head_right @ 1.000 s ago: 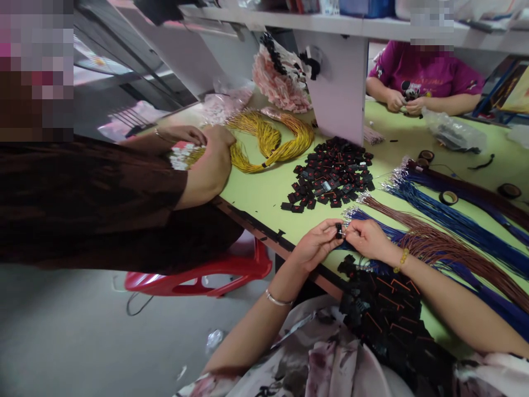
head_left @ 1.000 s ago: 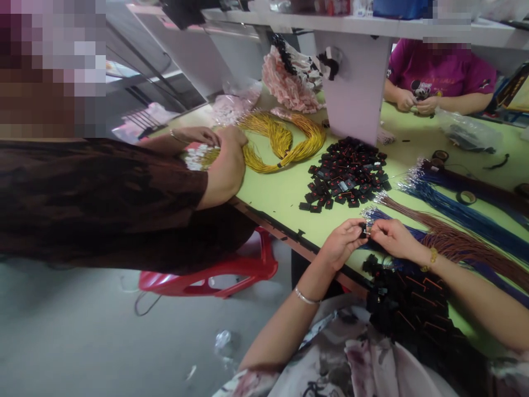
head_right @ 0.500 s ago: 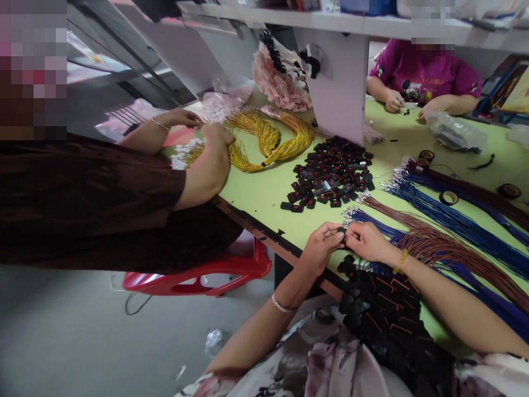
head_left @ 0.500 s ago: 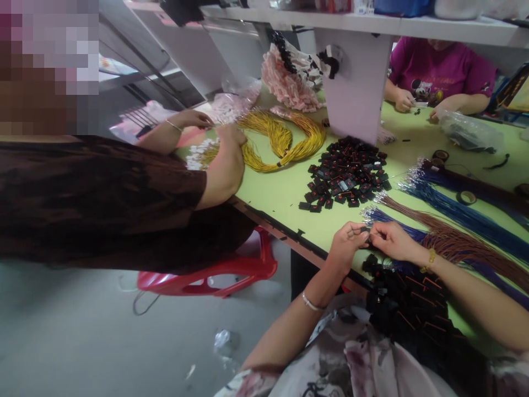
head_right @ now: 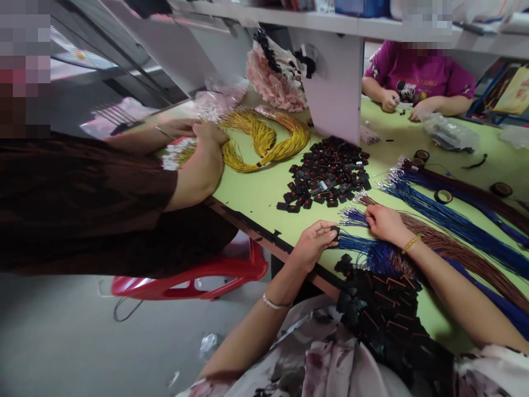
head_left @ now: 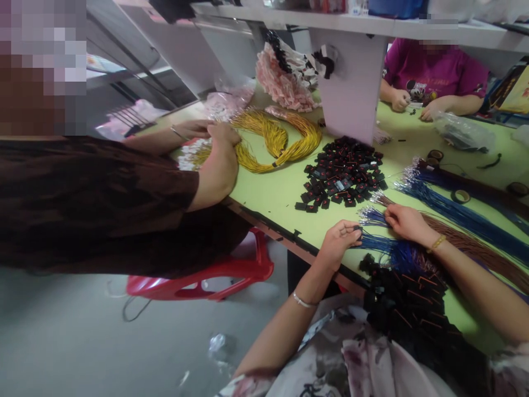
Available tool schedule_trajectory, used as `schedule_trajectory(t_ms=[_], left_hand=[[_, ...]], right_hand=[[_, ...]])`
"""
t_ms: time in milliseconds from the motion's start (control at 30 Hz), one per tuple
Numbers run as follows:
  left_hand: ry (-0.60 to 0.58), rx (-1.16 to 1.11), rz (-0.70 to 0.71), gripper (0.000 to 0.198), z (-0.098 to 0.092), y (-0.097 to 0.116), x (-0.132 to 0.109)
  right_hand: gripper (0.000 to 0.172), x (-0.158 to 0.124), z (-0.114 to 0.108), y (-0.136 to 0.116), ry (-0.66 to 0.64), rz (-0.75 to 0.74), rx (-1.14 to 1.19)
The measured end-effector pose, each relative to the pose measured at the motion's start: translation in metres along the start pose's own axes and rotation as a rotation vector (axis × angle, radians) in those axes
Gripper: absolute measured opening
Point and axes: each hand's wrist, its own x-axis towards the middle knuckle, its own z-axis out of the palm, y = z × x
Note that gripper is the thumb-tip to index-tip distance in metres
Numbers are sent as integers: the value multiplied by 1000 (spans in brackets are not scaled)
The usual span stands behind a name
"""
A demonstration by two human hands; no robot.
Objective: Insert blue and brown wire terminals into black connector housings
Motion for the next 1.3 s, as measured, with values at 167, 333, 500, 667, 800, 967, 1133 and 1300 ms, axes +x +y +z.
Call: schedule_trajectory(t_ms=[167, 333, 500, 667, 800, 967, 1133, 1300], left_hand=[[-10, -9, 17, 38, 5, 1, 1], [-31, -75, 22, 35, 14, -4, 2], [-58, -182, -15, 33, 19, -10, 5], [-88, -267, -35, 30, 19, -10, 6], [-108, -303, -47, 28, 18, -11, 6], [-111, -321, -53, 27, 16, -13, 7], [-129, -308, -49, 28, 14, -12, 7], [-137, -322, -66, 26, 15, -11, 7]], right_hand=[[14, 0, -1, 2, 78, -54, 69], [13, 7, -2, -8, 96, -77, 372], [14, 9, -6, -30, 114, -161, 647], [14, -2, -11, -43, 66, -202, 765], [17, -10, -5, -41, 31, -117, 924], [25, -13, -2, -35, -80, -97, 1050], [24, -14, -9, -35, -126, -141, 1008], [18, -18, -6, -39, 34, -175, 736]])
